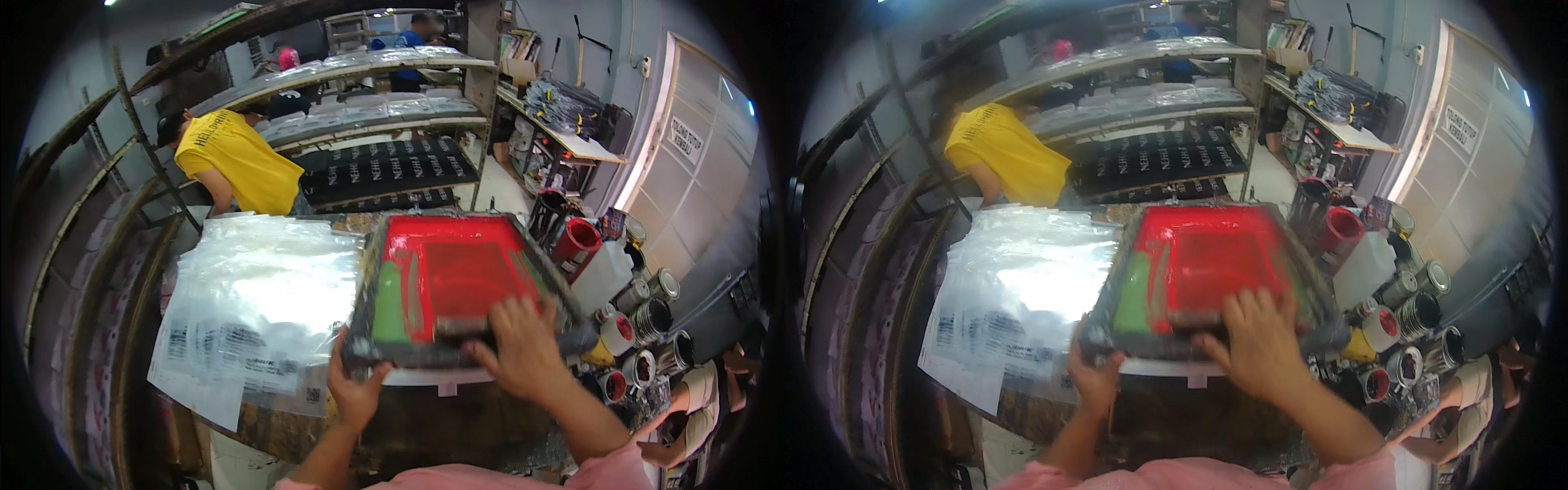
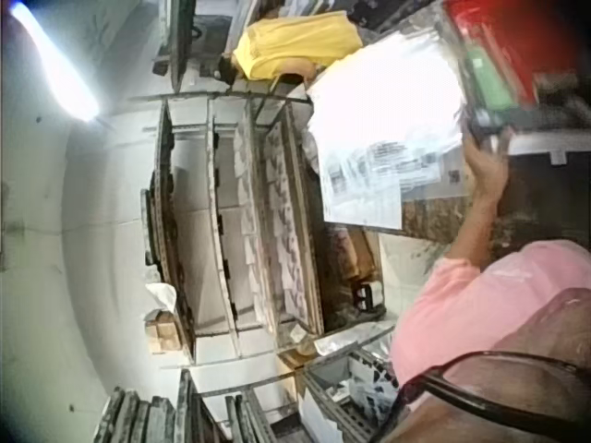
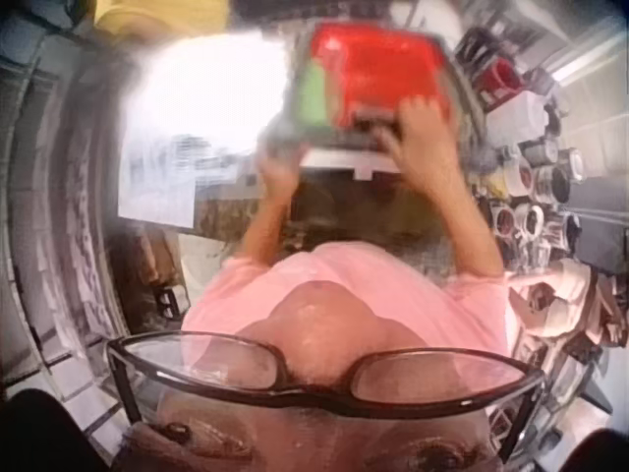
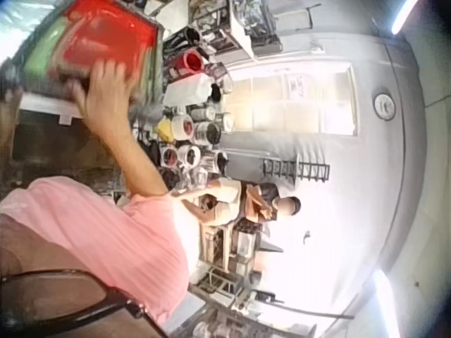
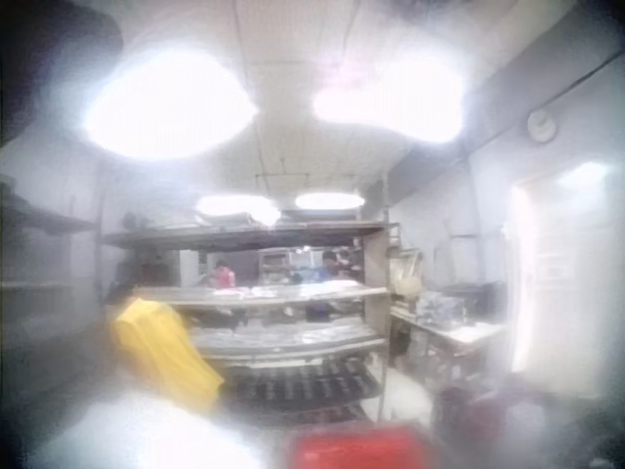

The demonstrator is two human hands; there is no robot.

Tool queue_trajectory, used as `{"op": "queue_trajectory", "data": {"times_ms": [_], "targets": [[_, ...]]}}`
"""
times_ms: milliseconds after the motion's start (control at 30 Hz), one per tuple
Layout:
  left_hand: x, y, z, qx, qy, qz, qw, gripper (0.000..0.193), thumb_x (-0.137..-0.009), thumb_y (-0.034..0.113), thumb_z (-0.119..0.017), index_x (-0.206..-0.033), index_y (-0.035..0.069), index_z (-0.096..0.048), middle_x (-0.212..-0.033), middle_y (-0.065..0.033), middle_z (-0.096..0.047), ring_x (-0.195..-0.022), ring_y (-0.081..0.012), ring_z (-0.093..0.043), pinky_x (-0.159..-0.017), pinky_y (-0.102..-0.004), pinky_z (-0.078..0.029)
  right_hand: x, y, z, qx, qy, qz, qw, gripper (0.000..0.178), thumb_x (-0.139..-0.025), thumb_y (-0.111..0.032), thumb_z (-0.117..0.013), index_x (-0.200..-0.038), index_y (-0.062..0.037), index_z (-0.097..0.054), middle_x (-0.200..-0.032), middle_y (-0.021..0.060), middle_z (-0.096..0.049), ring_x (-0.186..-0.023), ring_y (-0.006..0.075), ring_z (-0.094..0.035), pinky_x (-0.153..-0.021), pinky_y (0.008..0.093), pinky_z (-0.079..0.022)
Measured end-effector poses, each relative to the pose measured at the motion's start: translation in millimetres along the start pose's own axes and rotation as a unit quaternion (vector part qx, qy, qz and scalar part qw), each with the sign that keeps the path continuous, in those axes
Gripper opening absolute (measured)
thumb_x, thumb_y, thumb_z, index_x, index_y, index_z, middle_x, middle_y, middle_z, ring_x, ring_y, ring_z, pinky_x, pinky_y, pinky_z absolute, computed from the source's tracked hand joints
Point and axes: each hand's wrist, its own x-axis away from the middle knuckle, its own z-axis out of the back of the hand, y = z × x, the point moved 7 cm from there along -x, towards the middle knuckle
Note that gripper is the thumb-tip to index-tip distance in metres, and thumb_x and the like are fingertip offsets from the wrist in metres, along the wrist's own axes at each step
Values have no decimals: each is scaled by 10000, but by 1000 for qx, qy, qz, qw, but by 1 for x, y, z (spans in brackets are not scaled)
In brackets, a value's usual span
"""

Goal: The person performs screen printing by placing a transparent sheet over a design, applying red ink with a squeegee, and then lifting the screen to reveal the print. The person repeats this process for several sheets, placing them onto a stack.

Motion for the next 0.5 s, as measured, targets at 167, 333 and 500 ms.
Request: {"op": "queue_trajectory", "data": {"times_ms": [167, 333, 500], "targets": [[-132, -38, -42, 128, 48, -79, 987, 517, -1132, 231, -525, -1542, -76, -457, -1569, -190, -441, -1376, -306, -518, -1178, -449, -400, -79, 19, 60, 20, 140, 51, 989, 447, -1011, -494, -633, -974, -49, -608, -932, 154, -624, -977, 368, -610, -1043, 562, -372], [-204, -149, -126, -538, -247, -122, 797, 421, -997, 292, -693, -1338, 45, -696, -1326, -259, -668, -1221, -470, -613, -1064, -584, -450, -123, 20, 97, 35, 200, 58, 978, 575, -1037, -598, -577, -879, -52, -663, -829, 181, -672, -842, 393, -652, -898, 503, -432], [-206, -132, -142, -490, -188, -343, 779, 330, -1013, 298, -690, -1227, 58, -763, -1108, -194, -746, -1095, -425, -673, -975, -541, -488, -142, 20, 100, 33, 135, 17, 990, 582, -1067, -570, -539, -1075, -5, -680, -951, 206, -689, -883, 370, -634, -873, 462, -472]]}}
